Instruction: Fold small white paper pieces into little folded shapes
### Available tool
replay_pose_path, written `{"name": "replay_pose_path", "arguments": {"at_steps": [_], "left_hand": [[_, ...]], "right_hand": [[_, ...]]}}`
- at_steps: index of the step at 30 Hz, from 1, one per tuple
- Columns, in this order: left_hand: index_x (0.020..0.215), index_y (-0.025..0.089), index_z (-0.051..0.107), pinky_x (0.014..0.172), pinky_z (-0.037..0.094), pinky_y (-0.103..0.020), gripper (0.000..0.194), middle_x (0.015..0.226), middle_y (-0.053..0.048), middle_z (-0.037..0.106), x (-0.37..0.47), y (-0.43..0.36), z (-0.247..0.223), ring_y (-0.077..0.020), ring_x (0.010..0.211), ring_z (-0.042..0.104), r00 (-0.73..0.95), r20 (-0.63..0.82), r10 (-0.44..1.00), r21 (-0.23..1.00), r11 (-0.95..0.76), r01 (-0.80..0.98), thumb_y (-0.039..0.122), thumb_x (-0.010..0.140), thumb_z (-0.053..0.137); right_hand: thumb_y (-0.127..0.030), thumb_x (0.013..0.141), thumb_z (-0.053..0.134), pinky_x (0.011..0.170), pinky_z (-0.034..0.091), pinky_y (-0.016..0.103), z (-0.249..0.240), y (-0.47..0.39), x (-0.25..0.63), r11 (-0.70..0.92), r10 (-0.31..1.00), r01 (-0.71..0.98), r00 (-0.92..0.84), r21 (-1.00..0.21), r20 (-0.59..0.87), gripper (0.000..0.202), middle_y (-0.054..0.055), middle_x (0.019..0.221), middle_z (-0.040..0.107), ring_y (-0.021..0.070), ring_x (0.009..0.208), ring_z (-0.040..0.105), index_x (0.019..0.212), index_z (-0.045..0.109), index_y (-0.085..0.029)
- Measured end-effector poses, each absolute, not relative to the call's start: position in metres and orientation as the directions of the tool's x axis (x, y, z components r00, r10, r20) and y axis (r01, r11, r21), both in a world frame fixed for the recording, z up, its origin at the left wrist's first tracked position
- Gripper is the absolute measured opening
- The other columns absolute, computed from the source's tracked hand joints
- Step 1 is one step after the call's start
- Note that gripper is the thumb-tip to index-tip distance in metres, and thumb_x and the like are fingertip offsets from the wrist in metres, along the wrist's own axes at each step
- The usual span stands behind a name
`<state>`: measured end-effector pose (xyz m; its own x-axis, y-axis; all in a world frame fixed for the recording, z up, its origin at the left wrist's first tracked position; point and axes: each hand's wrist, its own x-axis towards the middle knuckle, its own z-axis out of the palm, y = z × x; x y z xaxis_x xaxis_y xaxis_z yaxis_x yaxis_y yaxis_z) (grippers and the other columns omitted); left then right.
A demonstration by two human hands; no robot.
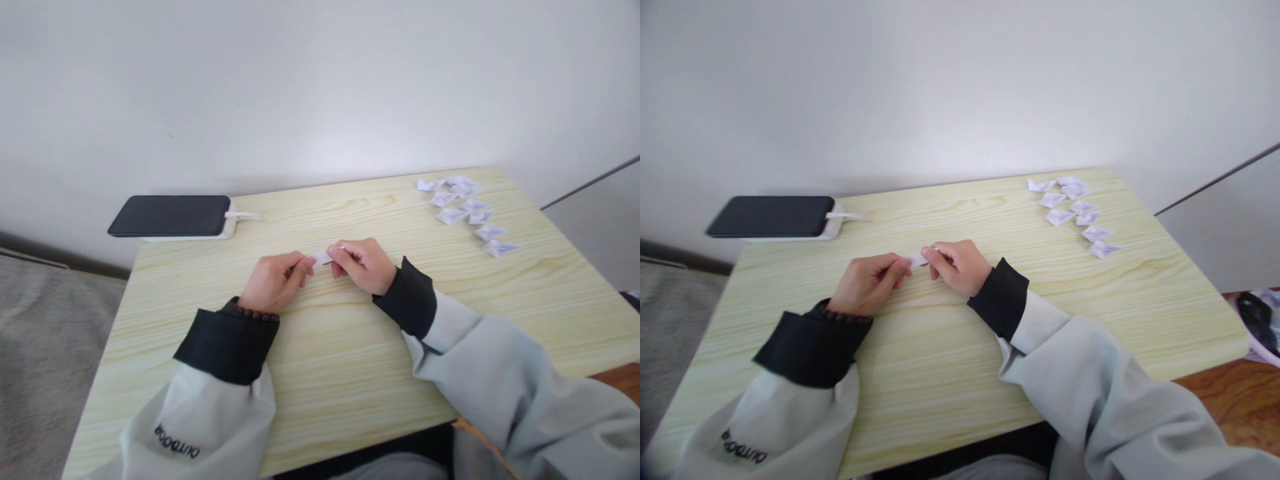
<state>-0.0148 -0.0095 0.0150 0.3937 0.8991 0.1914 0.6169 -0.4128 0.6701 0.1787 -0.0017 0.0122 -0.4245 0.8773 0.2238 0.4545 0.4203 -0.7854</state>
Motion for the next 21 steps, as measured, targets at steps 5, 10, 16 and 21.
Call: {"name": "replay_pose_path", "arguments": {"at_steps": [5, 10, 16, 21], "left_hand": [[0.070, 0.015, 0.065, 0.045, 0.032, -0.021, 0.033, 0.053, 0.003, 0.056, -0.0131, -0.0101, 0.0160, -0.0079, 0.045, 0.042, 0.369, 0.173, 0.913, 0.692, -0.379, 0.614, 0.041, 0.085, 0.051], [0.070, 0.015, 0.064, 0.053, 0.037, -0.022, 0.033, 0.059, 0.001, 0.059, -0.0128, -0.0082, 0.0159, -0.0098, 0.053, 0.048, 0.404, 0.222, 0.887, 0.609, -0.450, 0.653, 0.039, 0.086, 0.048], [0.074, 0.017, 0.066, 0.057, 0.040, -0.023, 0.029, 0.069, -0.001, 0.066, -0.0125, -0.0079, 0.0149, -0.0112, 0.058, 0.052, 0.353, 0.293, 0.888, 0.569, -0.459, 0.682, 0.040, 0.085, 0.051], [0.087, 0.019, 0.064, 0.057, 0.042, -0.020, 0.018, 0.075, 0.002, 0.067, -0.0121, -0.0083, 0.0146, -0.0085, 0.056, 0.052, 0.262, 0.338, 0.904, 0.624, -0.424, 0.657, 0.035, 0.080, 0.059]], "right_hand": [[-0.038, 0.095, 0.033, 0.054, 0.038, 0.019, 0.0109, -0.0008, 0.1797, 0.447, 0.867, 0.465, -0.437, -0.764, 0.241, 0.047, 0.000, 0.055, 0.059, 0.0074, 0.050, 0.052, 0.063, 0.059, -0.015], [-0.035, 0.094, 0.036, 0.055, 0.038, 0.018, 0.0106, -0.0004, 0.1800, 0.514, 0.833, 0.467, -0.470, -0.719, 0.291, 0.045, -0.001, 0.055, 0.059, 0.0065, 0.050, 0.052, 0.060, 0.058, -0.016], [-0.032, 0.095, 0.036, 0.056, 0.040, 0.018, 0.0108, 0.0001, 0.1797, 0.494, 0.838, 0.446, -0.474, -0.746, 0.271, 0.038, 0.000, 0.064, 0.065, 0.0065, 0.050, 0.053, 0.074, 0.063, -0.015], [-0.030, 0.092, 0.041, 0.057, 0.045, 0.018, 0.0062, 0.0003, 0.1783, 0.465, 0.860, 0.376, -0.407, -0.802, 0.307, 0.025, 0.003, 0.078, 0.069, 0.0073, 0.057, 0.059, 0.095, 0.061, -0.015]]}}
